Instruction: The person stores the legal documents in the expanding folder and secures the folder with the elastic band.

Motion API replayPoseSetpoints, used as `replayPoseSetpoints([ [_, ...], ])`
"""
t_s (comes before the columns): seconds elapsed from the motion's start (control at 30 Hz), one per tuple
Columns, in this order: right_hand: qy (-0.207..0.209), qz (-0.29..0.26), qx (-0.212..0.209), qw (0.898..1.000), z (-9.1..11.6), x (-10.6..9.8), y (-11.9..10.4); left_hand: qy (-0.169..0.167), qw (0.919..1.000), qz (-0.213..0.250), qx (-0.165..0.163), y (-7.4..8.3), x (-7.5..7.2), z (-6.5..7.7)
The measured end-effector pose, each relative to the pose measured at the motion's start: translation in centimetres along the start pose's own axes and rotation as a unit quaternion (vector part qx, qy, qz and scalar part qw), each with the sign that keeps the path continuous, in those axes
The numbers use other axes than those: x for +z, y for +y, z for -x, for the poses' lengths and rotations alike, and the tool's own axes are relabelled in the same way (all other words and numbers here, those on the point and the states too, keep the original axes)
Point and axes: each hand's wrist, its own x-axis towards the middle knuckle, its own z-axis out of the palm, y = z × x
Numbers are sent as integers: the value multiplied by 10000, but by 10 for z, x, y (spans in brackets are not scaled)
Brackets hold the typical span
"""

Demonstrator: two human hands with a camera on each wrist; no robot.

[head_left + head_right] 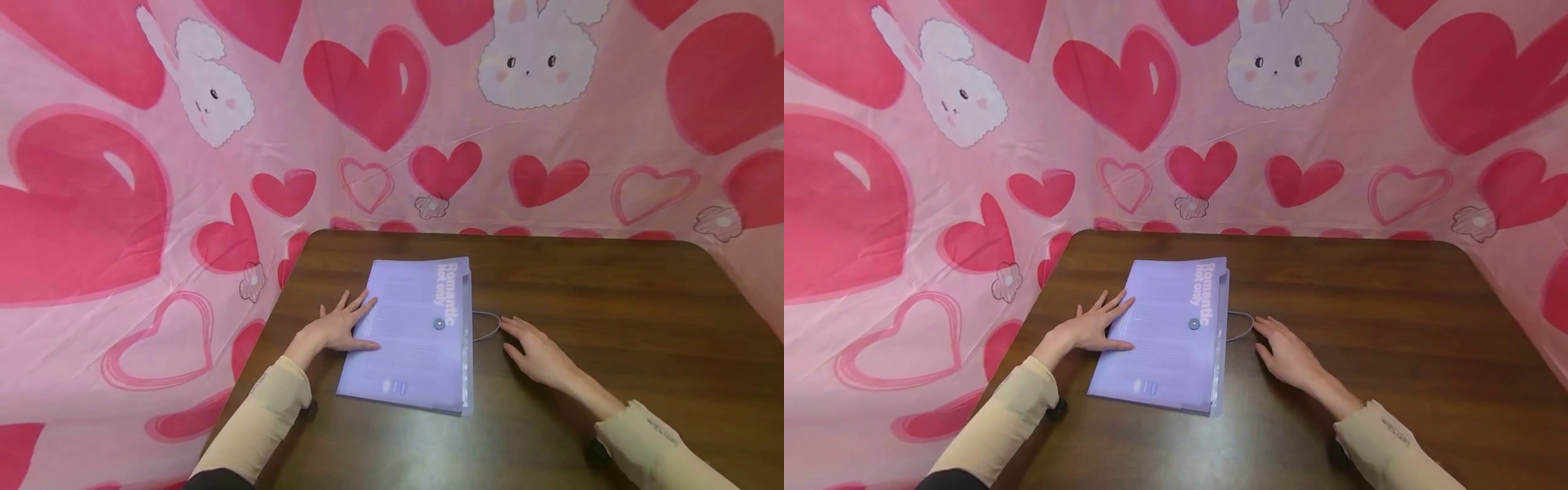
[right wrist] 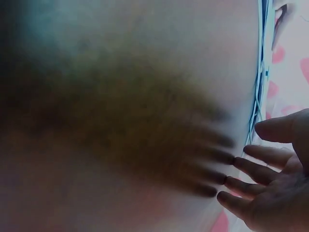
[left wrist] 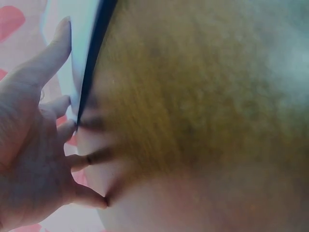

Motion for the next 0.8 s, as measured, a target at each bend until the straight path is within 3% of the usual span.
replayPoseSetpoints([
  [0.17, 377, -184, -180, 9990, -13, 10, 6, 102, 9999, 95, 45, -8, 8, -7],
  [0.3, 721, -636, -261, 9950, -24, 0, -25, 238, 9996, 107, 87, -13, 12, -10],
  [0.4, 663, -852, -330, 9936, -35, -11, -56, 268, 9995, 143, 126, -11, 8, -8],
  [0.6, 181, -309, -401, 9986, -54, -14, -82, 114, 9993, 330, 98, -1, 0, -1],
  [0.8, 393, 569, -778, 9946, -63, -11, -84, 128, 9991, 384, 115, 0, -2, 1],
])
